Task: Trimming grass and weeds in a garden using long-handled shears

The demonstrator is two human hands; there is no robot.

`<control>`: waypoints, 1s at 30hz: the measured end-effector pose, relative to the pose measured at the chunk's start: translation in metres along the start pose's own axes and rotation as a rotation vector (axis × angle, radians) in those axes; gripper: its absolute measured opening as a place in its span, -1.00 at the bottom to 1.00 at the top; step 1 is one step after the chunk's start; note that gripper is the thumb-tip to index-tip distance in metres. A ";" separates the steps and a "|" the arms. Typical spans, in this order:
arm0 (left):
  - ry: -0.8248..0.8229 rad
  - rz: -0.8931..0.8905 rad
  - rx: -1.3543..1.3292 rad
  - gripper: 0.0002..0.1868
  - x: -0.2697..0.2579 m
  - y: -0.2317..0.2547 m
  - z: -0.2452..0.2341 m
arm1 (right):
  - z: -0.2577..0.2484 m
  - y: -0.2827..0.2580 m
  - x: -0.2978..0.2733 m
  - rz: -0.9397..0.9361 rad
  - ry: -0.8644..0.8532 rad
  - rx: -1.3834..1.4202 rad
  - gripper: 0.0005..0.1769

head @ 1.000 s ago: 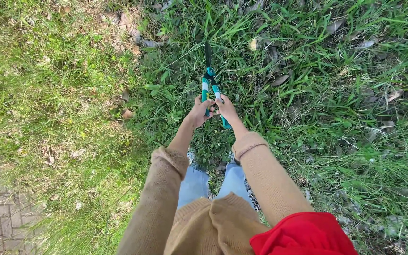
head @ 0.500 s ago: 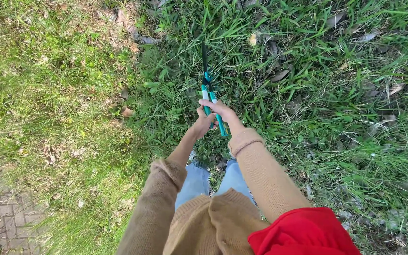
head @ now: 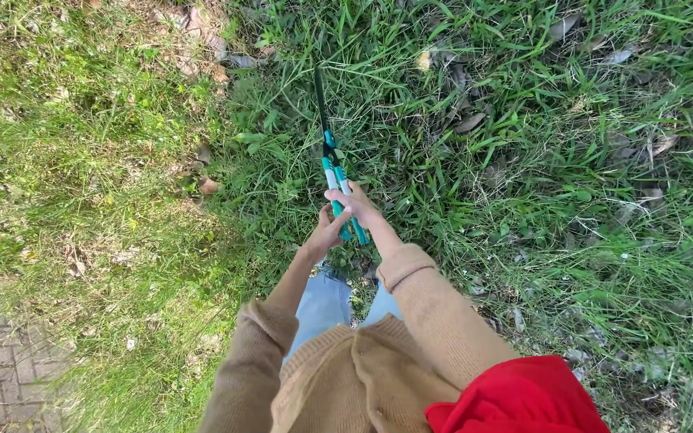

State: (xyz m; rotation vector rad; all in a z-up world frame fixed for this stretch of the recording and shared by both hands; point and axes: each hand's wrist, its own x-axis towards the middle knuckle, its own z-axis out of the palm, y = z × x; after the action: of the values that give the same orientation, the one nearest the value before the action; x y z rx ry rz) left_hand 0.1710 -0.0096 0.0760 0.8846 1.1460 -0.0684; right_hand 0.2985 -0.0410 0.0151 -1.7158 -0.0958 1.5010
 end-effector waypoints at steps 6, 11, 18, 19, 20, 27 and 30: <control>-0.044 -0.064 -0.141 0.37 0.005 -0.030 -0.010 | 0.030 -0.003 -0.039 -0.012 -0.062 0.087 0.33; -0.059 -0.067 -0.267 0.33 0.005 -0.047 -0.022 | 0.042 0.023 -0.031 -0.050 -0.073 0.068 0.25; 0.032 0.150 -0.138 -0.12 -0.012 -0.045 -0.024 | 0.037 0.054 -0.015 -0.100 -0.088 0.034 0.16; 0.036 0.189 -0.115 -0.21 -0.014 -0.042 -0.024 | 0.037 0.059 -0.014 -0.111 -0.091 0.026 0.14; 0.045 0.230 -0.094 -0.28 -0.016 -0.040 -0.025 | 0.038 0.064 -0.012 -0.125 -0.100 0.017 0.12; -0.049 0.227 -0.178 -0.34 0.017 -0.059 -0.036 | 0.004 0.074 -0.035 -0.190 -0.203 0.240 0.02; -0.098 0.170 -0.261 -0.42 0.017 -0.064 -0.041 | -0.010 0.095 -0.018 -0.250 -0.087 0.018 -0.23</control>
State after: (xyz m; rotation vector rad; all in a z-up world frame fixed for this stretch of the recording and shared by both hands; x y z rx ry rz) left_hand 0.1177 -0.0200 0.0209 0.7340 0.9590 0.1725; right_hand 0.2590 -0.1178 -0.0303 -1.5603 -0.3292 1.3854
